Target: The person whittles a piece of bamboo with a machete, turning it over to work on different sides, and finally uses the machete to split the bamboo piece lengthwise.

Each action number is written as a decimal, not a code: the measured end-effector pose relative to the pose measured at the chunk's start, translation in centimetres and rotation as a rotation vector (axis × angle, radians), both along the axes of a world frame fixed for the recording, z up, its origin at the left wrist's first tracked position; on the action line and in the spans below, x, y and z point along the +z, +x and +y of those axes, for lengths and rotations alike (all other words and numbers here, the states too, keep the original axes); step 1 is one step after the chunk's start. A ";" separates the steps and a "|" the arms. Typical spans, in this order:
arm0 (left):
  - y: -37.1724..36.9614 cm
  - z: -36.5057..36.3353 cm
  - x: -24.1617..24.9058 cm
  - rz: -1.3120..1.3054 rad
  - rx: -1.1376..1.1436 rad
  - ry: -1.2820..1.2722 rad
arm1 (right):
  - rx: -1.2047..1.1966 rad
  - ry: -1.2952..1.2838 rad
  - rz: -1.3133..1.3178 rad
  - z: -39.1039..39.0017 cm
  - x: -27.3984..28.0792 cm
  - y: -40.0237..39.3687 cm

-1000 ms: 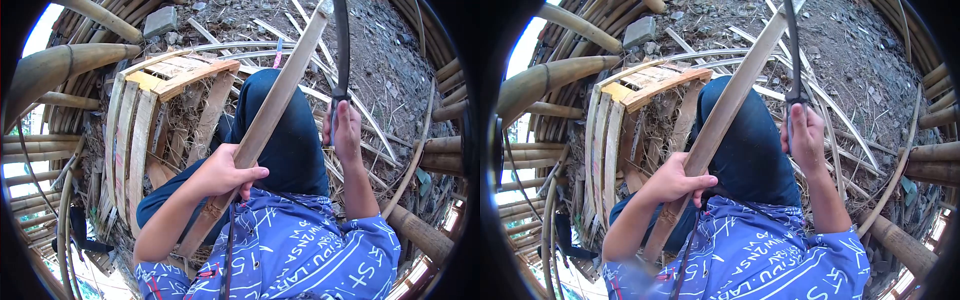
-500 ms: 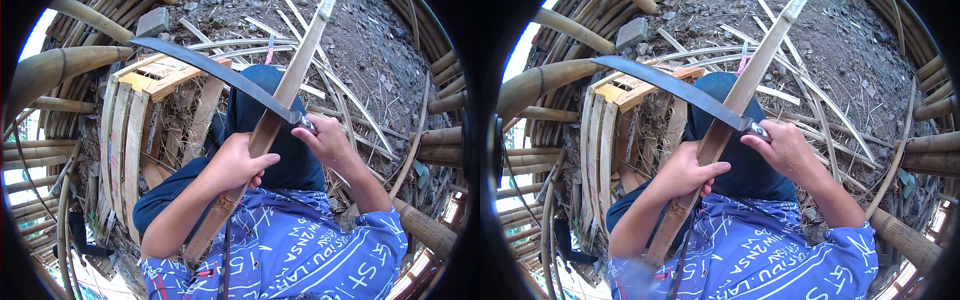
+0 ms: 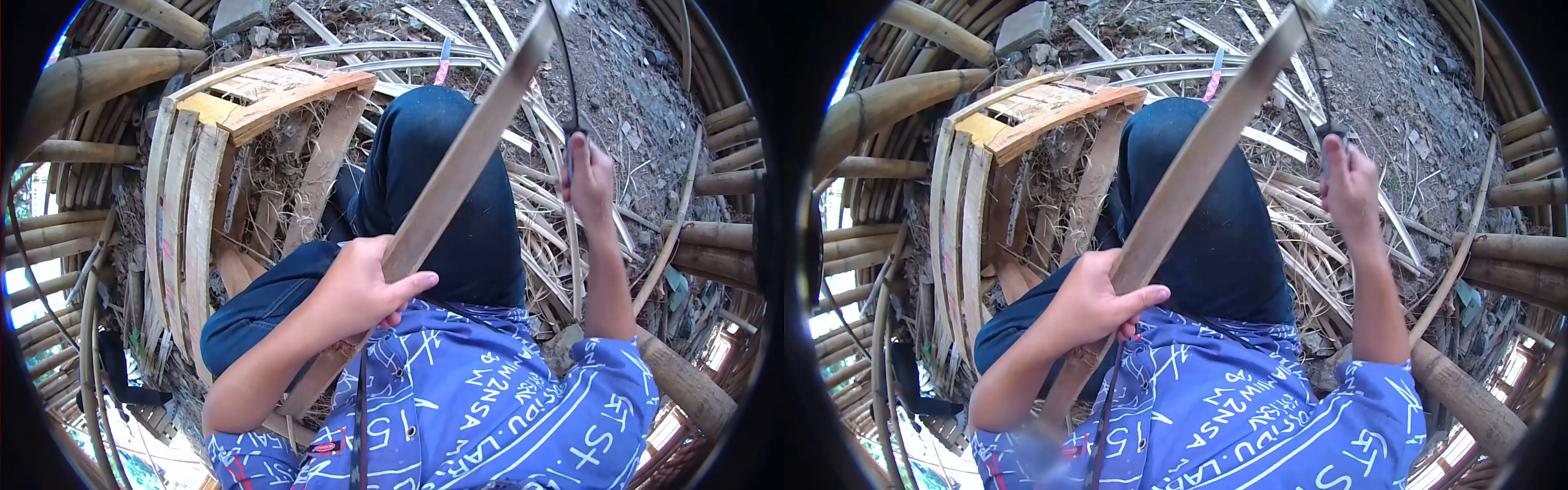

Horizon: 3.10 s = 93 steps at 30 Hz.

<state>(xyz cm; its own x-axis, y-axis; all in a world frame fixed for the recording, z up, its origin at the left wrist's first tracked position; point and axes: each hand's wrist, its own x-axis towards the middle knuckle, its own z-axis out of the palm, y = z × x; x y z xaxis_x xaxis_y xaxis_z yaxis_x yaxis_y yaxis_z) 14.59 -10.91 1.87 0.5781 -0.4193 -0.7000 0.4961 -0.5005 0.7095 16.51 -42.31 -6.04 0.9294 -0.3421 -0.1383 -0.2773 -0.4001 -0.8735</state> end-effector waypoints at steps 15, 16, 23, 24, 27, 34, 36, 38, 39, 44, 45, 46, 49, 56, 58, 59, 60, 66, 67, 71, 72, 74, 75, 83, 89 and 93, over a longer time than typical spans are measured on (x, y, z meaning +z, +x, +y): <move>3.8 -0.6 0.7 0.028 0.128 -0.050 | 0.620 -0.269 0.048 6.9 6.4 2.0; 3.8 -0.6 0.5 0.007 0.112 -0.061 | 0.616 -0.250 0.047 6.8 6.2 2.1; 3.7 -0.4 0.6 -0.040 0.098 -0.075 | 0.623 -0.424 -0.008 6.1 4.6 2.6; 3.7 -0.4 0.6 -0.037 0.101 -0.079 | 0.627 -0.459 -0.039 6.1 4.5 2.6; 3.5 -0.3 0.7 -0.041 0.099 -0.082 | 0.635 -0.481 -0.094 6.1 4.7 2.7; 1.5 1.7 1.6 0.061 0.127 -0.025 | 0.120 -0.495 0.029 -4.8 1.2 6.0; 1.6 1.7 0.4 -0.010 0.072 -0.061 | 0.064 -0.416 0.060 -4.1 0.8 5.0; 1.6 1.3 0.3 0.006 0.082 -0.056 | -0.034 -0.337 0.094 -3.6 0.5 3.4; 1.7 1.1 0.4 0.015 0.078 -0.047 | -0.009 -0.259 0.070 -2.4 0.5 2.8; 2.7 0.7 0.7 0.011 0.061 -0.047 | 0.085 0.079 0.039 2.8 1.2 0.4; 2.7 0.5 0.4 0.026 0.067 -0.050 | 0.137 0.072 0.027 3.5 1.8 0.1; 2.7 0.3 0.3 0.043 0.072 -0.056 | 0.187 0.064 0.018 4.0 2.2 -0.1; 3.0 -0.3 0.4 -0.001 0.055 -0.033 | 0.323 -0.107 -0.042 5.5 4.0 -0.4; 2.6 -0.7 0.4 -0.074 0.065 -0.035 | 0.531 -0.435 -0.002 7.0 7.0 1.0; 2.4 -0.5 0.3 -0.108 0.060 -0.031 | 0.534 -0.427 0.052 6.7 7.3 1.5; 2.5 -0.4 0.4 -0.109 0.064 -0.037 | 0.553 -0.443 0.054 6.5 7.2 1.8; 2.5 -0.3 0.5 -0.101 0.061 -0.045 | 0.572 -0.461 0.056 6.2 7.0 2.1; 1.9 1.1 1.1 -0.026 0.041 -0.047 | 0.314 -0.471 0.001 1.0 3.5 5.3; 1.8 1.3 1.2 0.014 0.047 -0.070 | 0.315 -0.485 -0.031 0.3 3.3 5.8; 1.6 1.4 0.6 0.050 0.077 -0.119 | 0.264 -0.553 -0.018 -0.1 3.0 5.9; 1.6 1.4 0.5 0.040 0.071 -0.115 | 0.261 -0.550 -0.017 -0.2 2.8 5.9; 1.6 1.3 0.5 0.027 0.064 -0.102 | 0.254 -0.564 -0.058 -0.4 2.3 6.0; 1.6 1.3 0.5 0.026 0.076 -0.118 | 0.242 -0.610 -0.104 -0.1 2.2 6.0; 0.3 3.5 0.0 0.072 0.068 -0.115 | -0.063 -0.370 0.074 -6.2 0.3 5.9; 1.2 2.0 -1.1 0.129 0.082 -0.201 | -0.162 0.120 0.020 -0.1 -0.6 1.6; 2.3 0.4 -1.6 0.081 0.037 -0.218 | -0.153 0.310 -0.113 5.9 1.1 1.5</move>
